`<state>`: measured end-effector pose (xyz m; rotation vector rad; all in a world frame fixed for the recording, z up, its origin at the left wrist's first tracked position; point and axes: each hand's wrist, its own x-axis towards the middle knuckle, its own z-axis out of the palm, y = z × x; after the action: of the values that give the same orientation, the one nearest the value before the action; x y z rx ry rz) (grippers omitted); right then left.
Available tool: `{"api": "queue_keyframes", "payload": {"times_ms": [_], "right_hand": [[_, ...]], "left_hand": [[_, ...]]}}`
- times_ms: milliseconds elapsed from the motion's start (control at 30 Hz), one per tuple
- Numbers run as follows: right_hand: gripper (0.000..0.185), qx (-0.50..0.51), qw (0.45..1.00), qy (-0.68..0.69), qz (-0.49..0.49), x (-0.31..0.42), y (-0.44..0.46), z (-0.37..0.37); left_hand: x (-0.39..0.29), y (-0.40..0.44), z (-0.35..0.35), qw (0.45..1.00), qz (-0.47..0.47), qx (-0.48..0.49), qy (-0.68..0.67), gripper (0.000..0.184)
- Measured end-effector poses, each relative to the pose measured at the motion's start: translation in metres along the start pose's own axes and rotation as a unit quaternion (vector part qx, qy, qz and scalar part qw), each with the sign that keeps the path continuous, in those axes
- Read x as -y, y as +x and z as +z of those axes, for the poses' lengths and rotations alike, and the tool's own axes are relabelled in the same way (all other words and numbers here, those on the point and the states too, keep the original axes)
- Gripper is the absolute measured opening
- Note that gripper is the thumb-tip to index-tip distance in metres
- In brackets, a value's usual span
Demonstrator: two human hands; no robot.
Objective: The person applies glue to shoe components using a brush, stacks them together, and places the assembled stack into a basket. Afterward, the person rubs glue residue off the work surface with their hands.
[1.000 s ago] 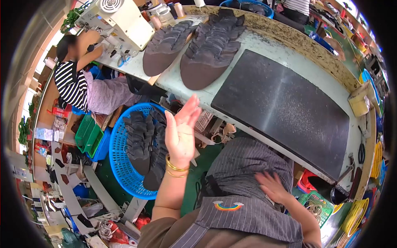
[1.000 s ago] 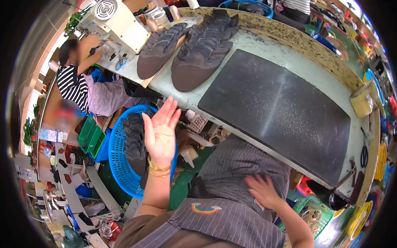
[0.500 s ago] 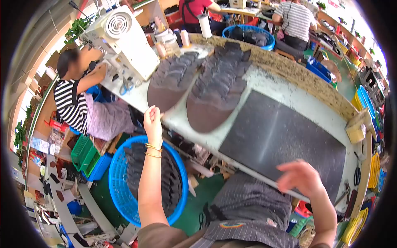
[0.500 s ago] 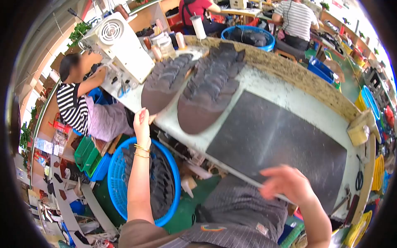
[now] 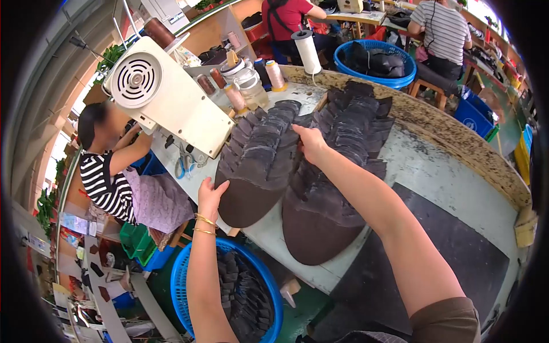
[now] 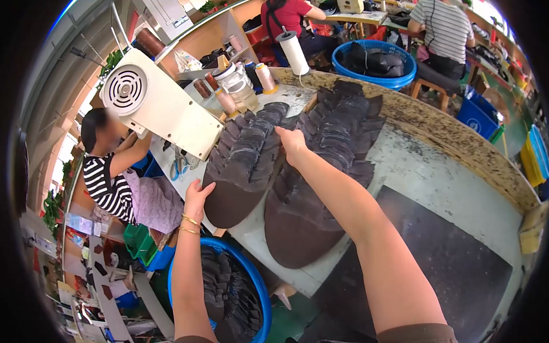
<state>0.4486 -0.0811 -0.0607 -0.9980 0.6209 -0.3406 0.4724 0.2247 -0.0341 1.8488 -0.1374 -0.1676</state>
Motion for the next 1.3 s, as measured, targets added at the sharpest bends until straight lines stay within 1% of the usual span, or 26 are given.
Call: {"api": "queue_keyframes", "payload": {"times_ms": [67, 100, 133, 200, 300, 333, 400, 500, 533, 600, 667, 733, 767, 800, 867, 900, 967, 1000, 1033, 1067, 1100, 1133, 1167, 1200, 1267, 1300], "right_hand": [[0.028, -0.028, 0.999, -0.004, 0.015, 0.005, 0.001, 0.005], [0.029, -0.029, 0.999, 0.009, 0.009, 0.000, 0.007, 0.006], [0.032, -0.028, 0.999, 0.035, -0.029, -0.001, 0.006, 0.009], [0.035, 0.048, 0.997, 0.058, 0.011, 0.005, 0.011, 0.009], [0.037, 0.170, 0.985, 0.017, 0.041, 0.021, -0.014, 0.014], [0.044, 0.203, 0.976, 0.049, 0.059, 0.023, -0.023, 0.018], [0.048, 0.193, 0.980, 0.038, 0.027, 0.027, -0.039, 0.022], [0.046, 0.175, 0.973, 0.147, -0.008, 0.041, -0.076, 0.012], [0.045, 0.163, 0.975, 0.151, -0.012, 0.052, -0.093, 0.003], [0.043, 0.131, 0.979, 0.152, -0.022, 0.079, -0.133, -0.026], [0.041, 0.075, 0.986, 0.145, -0.025, 0.103, -0.168, -0.061], [0.039, 0.062, 0.989, 0.122, -0.060, 0.122, -0.198, -0.109], [0.034, 0.065, 0.989, 0.107, -0.074, 0.130, -0.213, -0.136], [0.033, 0.042, 0.990, 0.109, -0.074, 0.136, -0.231, -0.157], [0.030, -0.011, 0.990, 0.117, -0.074, 0.144, -0.272, -0.199], [0.027, -0.043, 0.994, 0.086, -0.058, 0.136, -0.275, -0.236], [0.028, -0.048, 0.996, 0.064, -0.039, 0.124, -0.293, -0.288], [0.030, -0.047, 0.997, 0.057, -0.030, 0.115, -0.300, -0.316], [0.046, -0.054, 0.997, 0.028, -0.042, 0.102, -0.303, -0.357], [0.052, -0.114, 0.991, -0.009, -0.064, 0.099, -0.319, -0.363], [0.057, -0.173, 0.980, -0.045, -0.085, 0.094, -0.335, -0.365], [0.063, -0.232, 0.964, -0.079, -0.102, 0.090, -0.347, -0.370], [0.066, -0.232, 0.957, -0.131, -0.114, 0.087, -0.357, -0.380], [0.063, -0.208, 0.959, -0.140, -0.134, 0.084, -0.370, -0.381], [0.058, -0.144, 0.962, -0.155, -0.172, 0.079, -0.393, -0.364], [0.053, -0.121, 0.962, -0.169, -0.177, 0.071, -0.400, -0.356]], "left_hand": [[-0.004, 0.006, -0.015, 0.990, -0.067, 0.092, -0.081, 0.046], [-0.010, 0.003, -0.016, 0.983, -0.096, 0.103, -0.120, 0.032], [-0.016, 0.001, -0.017, 0.979, -0.114, 0.111, -0.129, 0.031], [-0.021, -0.004, -0.016, 0.969, -0.149, 0.128, -0.152, 0.029], [-0.017, -0.006, -0.017, 0.970, -0.143, 0.129, -0.147, 0.026], [-0.015, -0.005, -0.018, 0.971, -0.140, 0.121, -0.154, 0.025], [-0.011, -0.006, -0.021, 0.971, -0.131, 0.103, -0.170, 0.024], [-0.020, -0.026, -0.023, 0.952, -0.124, 0.130, -0.246, 0.021], [-0.030, -0.038, -0.019, 0.946, -0.115, 0.140, -0.268, 0.021], [-0.052, -0.070, -0.003, 0.928, -0.103, 0.165, -0.317, 0.022], [-0.070, -0.097, 0.021, 0.911, -0.099, 0.215, -0.338, 0.022], [-0.078, -0.122, 0.049, 0.889, -0.104, 0.268, -0.355, 0.022], [-0.085, -0.136, 0.065, 0.877, -0.115, 0.288, -0.366, 0.022], [-0.090, -0.151, 0.082, 0.866, -0.129, 0.312, -0.370, 0.022], [-0.095, -0.181, 0.115, 0.839, -0.160, 0.362, -0.373, 0.022], [-0.092, -0.192, 0.131, 0.834, -0.165, 0.385, -0.360, 0.020], [-0.069, -0.208, 0.166, 0.843, -0.151, 0.413, -0.310, 0.017], [-0.052, -0.214, 0.185, 0.849, -0.140, 0.424, -0.283, 0.015], [-0.021, -0.215, 0.202, 0.897, -0.039, 0.406, -0.169, 0.014], [-0.003, -0.220, 0.211, 0.926, 0.092, 0.364, -0.047, 0.020], [-0.004, -0.230, 0.213, 0.937, 0.245, 0.250, 0.018, 0.025], [-0.019, -0.244, 0.213, 0.910, 0.387, 0.124, 0.081, 0.031], [-0.037, -0.257, 0.208, 0.864, 0.470, 0.031, 0.179, 0.042], [-0.056, -0.272, 0.207, 0.861, 0.486, 0.023, 0.148, 0.044], [-0.083, -0.304, 0.213, 0.866, 0.450, 0.213, 0.051, 0.046], [-0.097, -0.325, 0.218, 0.879, 0.362, 0.311, -0.015, 0.044]]}}
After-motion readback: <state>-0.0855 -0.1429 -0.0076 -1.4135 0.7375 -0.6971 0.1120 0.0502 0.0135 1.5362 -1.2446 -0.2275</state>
